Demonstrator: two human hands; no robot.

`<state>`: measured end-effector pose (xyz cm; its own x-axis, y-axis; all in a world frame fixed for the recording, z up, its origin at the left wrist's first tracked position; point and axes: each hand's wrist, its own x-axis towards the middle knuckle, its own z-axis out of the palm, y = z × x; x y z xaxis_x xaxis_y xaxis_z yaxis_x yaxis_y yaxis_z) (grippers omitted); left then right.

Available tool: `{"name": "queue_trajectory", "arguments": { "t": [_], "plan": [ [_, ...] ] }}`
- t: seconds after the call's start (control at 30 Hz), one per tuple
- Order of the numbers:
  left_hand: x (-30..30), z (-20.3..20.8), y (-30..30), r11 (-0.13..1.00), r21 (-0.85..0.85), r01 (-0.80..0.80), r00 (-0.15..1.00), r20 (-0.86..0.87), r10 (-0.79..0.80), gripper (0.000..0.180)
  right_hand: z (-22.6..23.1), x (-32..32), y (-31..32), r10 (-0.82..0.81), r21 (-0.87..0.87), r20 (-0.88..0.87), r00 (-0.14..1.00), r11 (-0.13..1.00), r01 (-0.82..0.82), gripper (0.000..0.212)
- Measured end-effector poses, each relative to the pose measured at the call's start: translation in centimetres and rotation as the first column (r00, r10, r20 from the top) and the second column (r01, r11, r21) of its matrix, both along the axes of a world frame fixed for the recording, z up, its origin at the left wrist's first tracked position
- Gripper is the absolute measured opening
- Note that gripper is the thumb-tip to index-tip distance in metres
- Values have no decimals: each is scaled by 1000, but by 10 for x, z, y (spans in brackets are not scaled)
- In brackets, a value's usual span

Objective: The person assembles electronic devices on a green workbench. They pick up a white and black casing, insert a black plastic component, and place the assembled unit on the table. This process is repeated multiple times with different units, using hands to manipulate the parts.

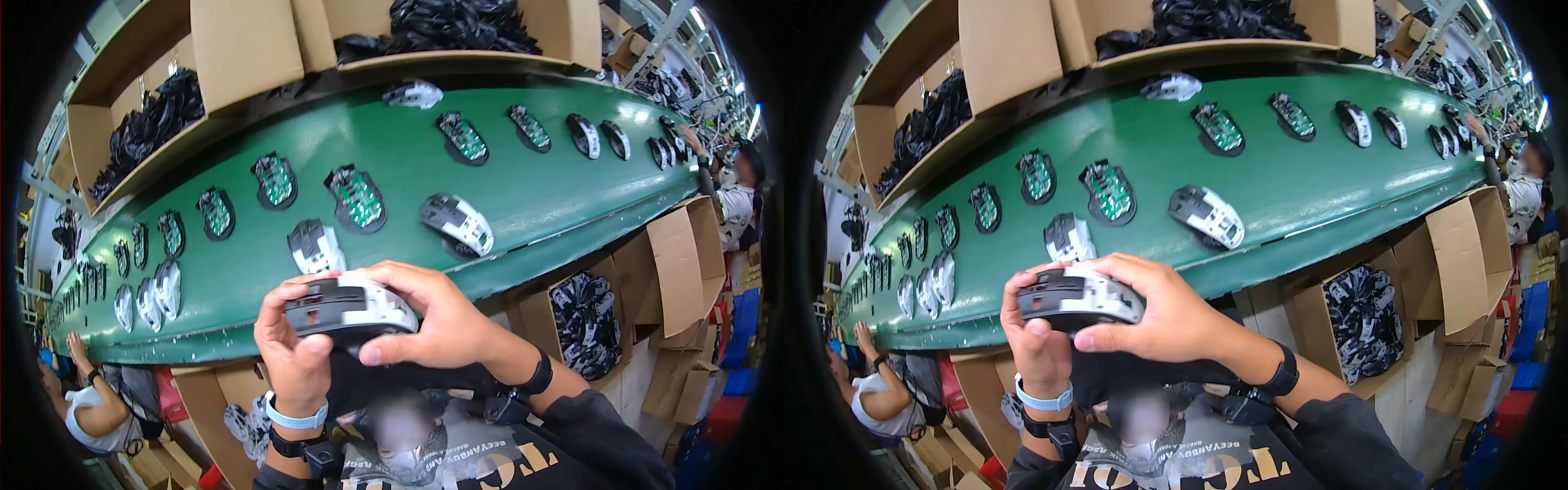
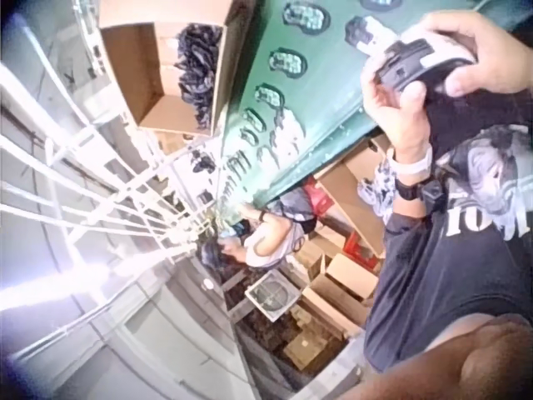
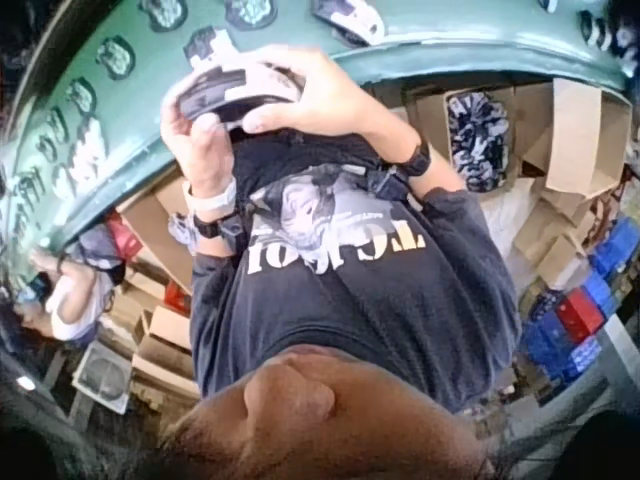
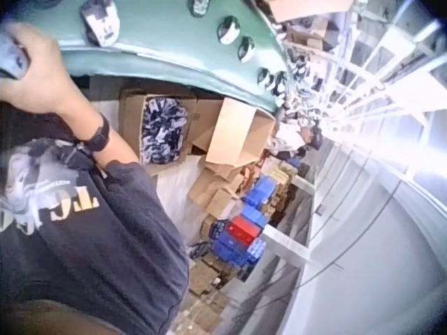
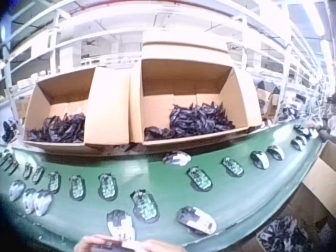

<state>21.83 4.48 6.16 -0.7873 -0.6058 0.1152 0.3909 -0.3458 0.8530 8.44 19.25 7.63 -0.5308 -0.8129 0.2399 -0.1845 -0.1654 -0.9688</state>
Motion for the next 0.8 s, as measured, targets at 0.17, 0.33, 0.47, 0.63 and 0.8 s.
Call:
{"name": "queue_trajectory", "arguments": {
  "t": [0.17, 0.33, 0.47, 0.63, 0.8],
  "plan": [
    [-32, 9, 5, 973, 228, 21, 999, -44, -12, 75, 32, -21, 2, -90, 55, -250, 964, 993, 107, 65],
    [-65, 16, 3, 957, 262, 121, 991, -81, -103, 88, 31, -35, -3, -255, -8, -221, 942, 966, 259, 64],
    [-87, 25, -19, 944, 236, 229, 973, -67, -219, 99, 39, -54, -25, -294, 95, -300, 908, 937, 335, 69],
    [-114, 23, -60, 941, 248, 230, 969, -145, -199, 98, 42, -89, -67, -226, -1, -505, 833, 965, 260, 73],
    [-118, 2, -145, 924, 310, 224, 948, -289, -133, 73, 62, -250, -145, -257, 4, -716, 648, 928, 372, 40]
  ]
}}
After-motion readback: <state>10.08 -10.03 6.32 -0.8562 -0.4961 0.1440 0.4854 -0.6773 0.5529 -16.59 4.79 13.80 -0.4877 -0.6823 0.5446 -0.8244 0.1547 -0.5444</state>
